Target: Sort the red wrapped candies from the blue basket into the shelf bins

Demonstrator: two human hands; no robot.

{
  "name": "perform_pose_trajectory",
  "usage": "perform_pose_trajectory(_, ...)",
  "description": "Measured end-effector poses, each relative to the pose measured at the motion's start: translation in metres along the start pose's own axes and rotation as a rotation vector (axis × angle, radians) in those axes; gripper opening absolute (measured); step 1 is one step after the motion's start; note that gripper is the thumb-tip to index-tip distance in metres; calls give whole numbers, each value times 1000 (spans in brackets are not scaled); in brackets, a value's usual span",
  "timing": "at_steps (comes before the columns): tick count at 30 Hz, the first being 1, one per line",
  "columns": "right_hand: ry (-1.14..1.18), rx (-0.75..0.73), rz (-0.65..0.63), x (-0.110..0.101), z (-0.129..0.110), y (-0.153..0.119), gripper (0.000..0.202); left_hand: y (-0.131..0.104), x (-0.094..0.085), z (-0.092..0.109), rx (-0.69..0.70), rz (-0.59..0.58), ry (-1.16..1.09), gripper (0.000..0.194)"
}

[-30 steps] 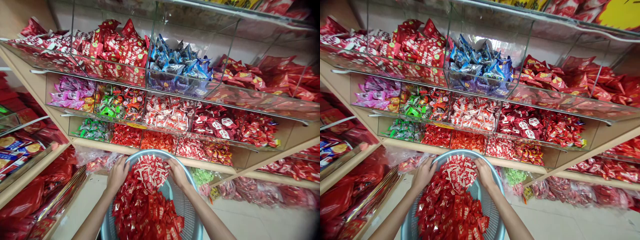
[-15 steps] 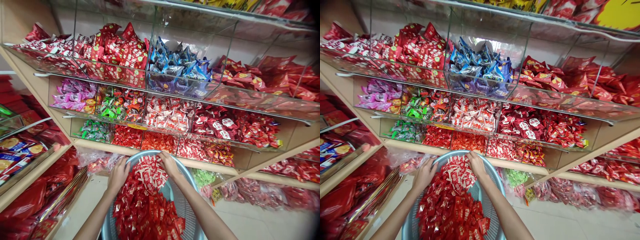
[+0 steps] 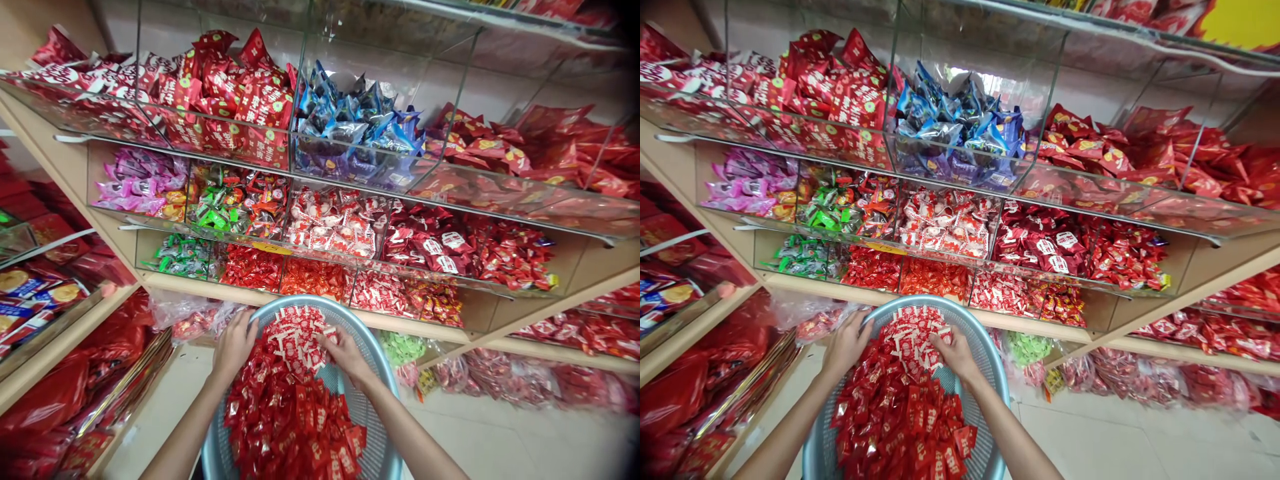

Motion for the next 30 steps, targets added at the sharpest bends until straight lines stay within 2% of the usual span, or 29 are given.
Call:
perform_pose_trajectory(3, 146, 162, -123, 9, 25, -15, 26, 0, 0, 1, 0, -16, 2, 37)
perform_pose_trajectory(8, 140, 153, -214, 3, 37, -28, 24, 0, 0, 1, -2, -27, 19, 37)
perform_pose_trajectory(11, 75, 123, -213, -4, 39, -26, 25, 0, 1, 1, 0, -22, 23, 36)
perform_pose_trajectory(16, -24, 228, -128, -12, 50, -16, 36, 0, 3, -1, 7, -20, 20, 36)
perform_pose_trajectory(21, -121, 301, -216, -6, 63, -9, 37, 0, 4, -1, 3, -32, 27, 38)
perform_pose_trajectory(30, 149, 356, -278, 2, 76, 0, 37, 0, 4, -2, -1, -31, 28, 37)
Point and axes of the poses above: each hand's wrist, its own y-axis towards the middle knuckle, its own x-axis out of the palm, z = x × y, the point moved 6 cm from there along y, towards the middle knuckle, and after that the axes turned 7 degrees about x, right-handed, at the moved point
